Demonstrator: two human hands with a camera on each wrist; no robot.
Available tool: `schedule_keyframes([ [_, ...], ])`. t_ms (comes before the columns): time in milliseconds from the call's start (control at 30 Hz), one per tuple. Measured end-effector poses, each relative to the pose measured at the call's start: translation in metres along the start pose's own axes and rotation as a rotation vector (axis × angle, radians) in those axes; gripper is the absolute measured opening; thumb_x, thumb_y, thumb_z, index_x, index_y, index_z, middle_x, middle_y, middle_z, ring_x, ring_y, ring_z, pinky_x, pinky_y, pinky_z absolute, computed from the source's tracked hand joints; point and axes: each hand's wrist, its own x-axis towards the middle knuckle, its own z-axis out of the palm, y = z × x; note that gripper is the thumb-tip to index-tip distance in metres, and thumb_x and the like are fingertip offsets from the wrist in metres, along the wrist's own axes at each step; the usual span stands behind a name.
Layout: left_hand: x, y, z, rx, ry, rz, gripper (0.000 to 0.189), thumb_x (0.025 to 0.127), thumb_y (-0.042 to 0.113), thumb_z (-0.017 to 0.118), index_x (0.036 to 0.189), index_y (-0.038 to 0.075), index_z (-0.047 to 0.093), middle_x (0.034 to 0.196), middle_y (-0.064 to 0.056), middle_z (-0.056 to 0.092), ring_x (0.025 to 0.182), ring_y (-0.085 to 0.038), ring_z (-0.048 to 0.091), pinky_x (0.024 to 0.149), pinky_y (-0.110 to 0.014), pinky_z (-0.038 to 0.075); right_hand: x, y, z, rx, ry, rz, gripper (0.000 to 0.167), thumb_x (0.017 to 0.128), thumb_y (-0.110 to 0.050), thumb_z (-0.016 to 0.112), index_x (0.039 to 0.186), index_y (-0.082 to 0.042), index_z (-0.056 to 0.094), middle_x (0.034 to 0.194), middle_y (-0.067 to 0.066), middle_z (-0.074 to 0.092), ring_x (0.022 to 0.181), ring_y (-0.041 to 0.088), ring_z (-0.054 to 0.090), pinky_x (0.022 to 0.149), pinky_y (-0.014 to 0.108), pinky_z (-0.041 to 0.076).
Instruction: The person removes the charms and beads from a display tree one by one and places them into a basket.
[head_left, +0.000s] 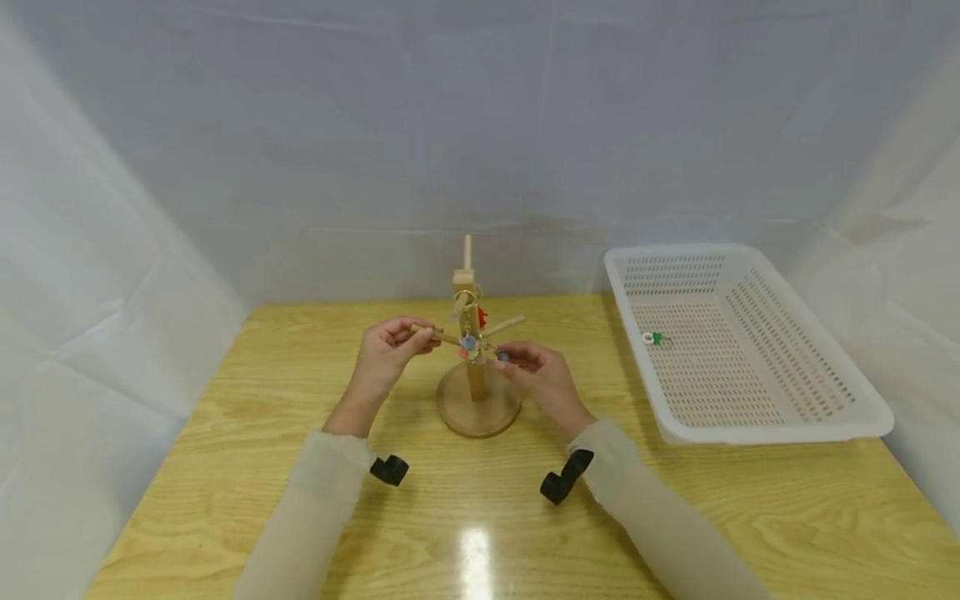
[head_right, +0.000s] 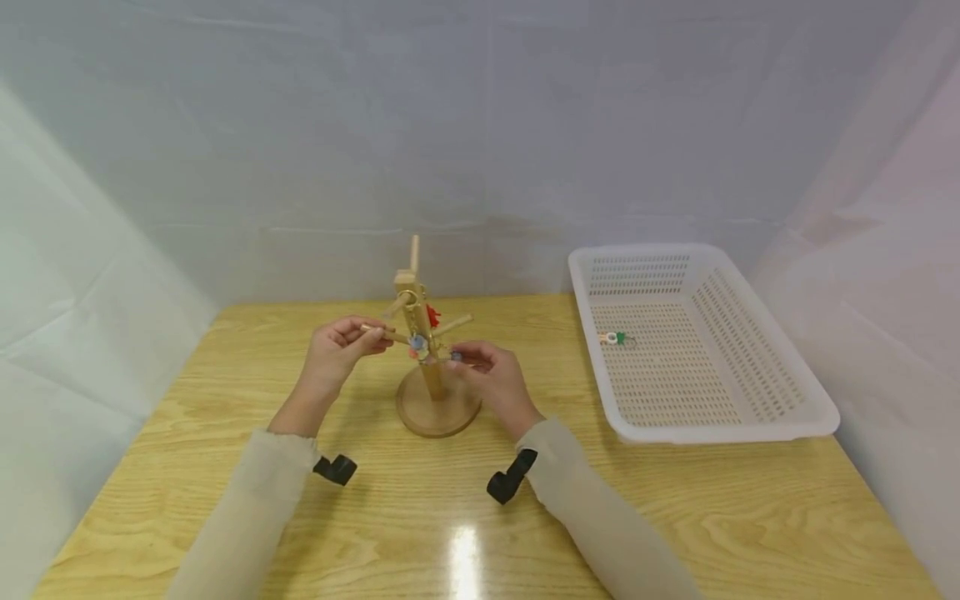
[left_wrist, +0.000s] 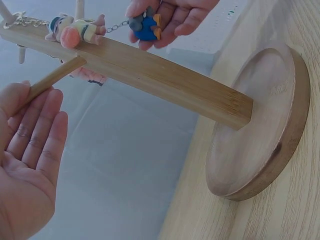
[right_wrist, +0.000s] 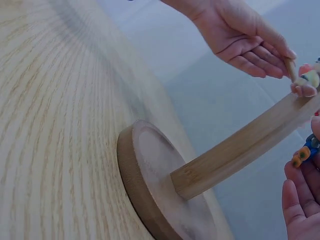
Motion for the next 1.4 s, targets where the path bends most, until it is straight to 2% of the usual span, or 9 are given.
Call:
schedule_keyframes([
  [167, 0.001, 0.0, 0.001, 0.001, -0.004, 0.011, 0.007, 0.091, 0.007, 0.063, 0.094, 0.003, 0.067, 0.087, 0.005, 0.072, 0.077, -0.01, 0.068, 0.074, -0.025, 0.057, -0.001, -0.005, -0.009, 0.047, 0.035, -0.014, 0.03, 0.087, -0.009, 0.068, 0.114, 0.003, 0.063, 0.116, 0.024, 0.061, 0.094, 0.013, 0.063, 0.081, 0.022, 0.053],
  [300, 0.001, 0.0, 0.001, -0.001, 0.0, 0.012, 0.007, 0.091, 0.006, 0.062, 0.093, 0.002, 0.067, 0.086, 0.005, 0.072, 0.076, -0.009, 0.068, 0.073, -0.025, 0.057, -0.002, -0.014, -0.016, 0.069, 0.079, -0.008, 0.029, 0.087, -0.008, 0.068, 0.113, 0.004, 0.063, 0.114, 0.021, 0.063, 0.092, 0.009, 0.063, 0.081, 0.021, 0.053],
  [400, 0.002, 0.0, 0.001, 0.001, 0.001, 0.008, 0.008, 0.091, 0.006, 0.062, 0.094, 0.0, 0.066, 0.086, 0.005, 0.072, 0.076, -0.009, 0.067, 0.073, -0.024, 0.057, -0.002, -0.022, -0.021, 0.071, 0.112, -0.022, 0.029, 0.087, -0.006, 0.068, 0.112, 0.005, 0.062, 0.112, 0.02, 0.064, 0.09, 0.008, 0.063, 0.081, 0.021, 0.053],
  [600, 0.002, 0.001, 0.002, 0.01, 0.009, -0.007, 0.017, 0.091, 0.005, 0.062, 0.098, -0.01, 0.062, 0.084, 0.007, 0.071, 0.075, -0.009, 0.067, 0.073, -0.025, 0.057, -0.004, -0.034, -0.028, 0.06, 0.13, -0.054, 0.03, 0.088, -0.005, 0.066, 0.114, 0.008, 0.06, 0.114, 0.022, 0.062, 0.09, 0.005, 0.063, 0.081, 0.02, 0.053],
  [733, 0.001, 0.002, 0.002, 0.012, 0.006, -0.007, 0.021, 0.091, 0.005, 0.062, 0.1, -0.014, 0.06, 0.084, 0.008, 0.071, 0.075, -0.008, 0.067, 0.073, -0.025, 0.057, -0.006, -0.038, -0.032, 0.095, 0.146, -0.078, 0.03, 0.087, -0.003, 0.066, 0.114, 0.009, 0.06, 0.11, 0.018, 0.064, 0.089, 0.006, 0.063, 0.081, 0.02, 0.053],
  [900, 0.0, 0.002, 0.002, 0.006, 0.01, -0.011, 0.014, 0.091, 0.005, 0.062, 0.097, -0.007, 0.063, 0.084, 0.007, 0.071, 0.075, -0.009, 0.067, 0.073, -0.025, 0.057, -0.011, -0.042, -0.036, 0.174, 0.157, -0.102, 0.03, 0.088, -0.003, 0.065, 0.114, 0.01, 0.058, 0.106, 0.011, 0.065, 0.092, 0.011, 0.062, 0.084, 0.021, 0.052],
  [1033, 0.0, 0.001, 0.002, 0.004, 0.013, -0.013, 0.011, 0.09, 0.005, 0.062, 0.096, -0.005, 0.064, 0.084, 0.007, 0.072, 0.075, -0.009, 0.067, 0.073, -0.025, 0.057, -0.015, -0.045, -0.041, 0.213, 0.172, -0.11, 0.026, 0.089, -0.004, 0.064, 0.113, 0.005, 0.059, 0.103, 0.002, 0.067, 0.093, 0.012, 0.062, 0.087, 0.023, 0.051],
  [1167, -0.001, 0.001, 0.001, 0.008, 0.013, -0.01, 0.015, 0.091, 0.005, 0.062, 0.097, -0.008, 0.063, 0.084, 0.007, 0.071, 0.075, -0.009, 0.067, 0.073, -0.025, 0.057, -0.016, -0.048, -0.045, 0.223, 0.187, -0.137, 0.021, 0.088, -0.001, 0.063, 0.109, 0.001, 0.061, 0.097, -0.007, 0.068, 0.091, 0.008, 0.062, 0.087, 0.022, 0.051],
  [1400, -0.001, 0.002, 0.001, 0.015, 0.013, -0.01, 0.021, 0.091, 0.006, 0.062, 0.099, -0.014, 0.06, 0.085, 0.007, 0.071, 0.076, -0.008, 0.067, 0.073, -0.024, 0.057, -0.023, -0.053, -0.051, 0.228, 0.192, -0.17, 0.028, 0.088, -0.005, 0.066, 0.112, 0.006, 0.06, 0.101, -0.001, 0.068, 0.093, 0.011, 0.063, 0.086, 0.023, 0.052],
])
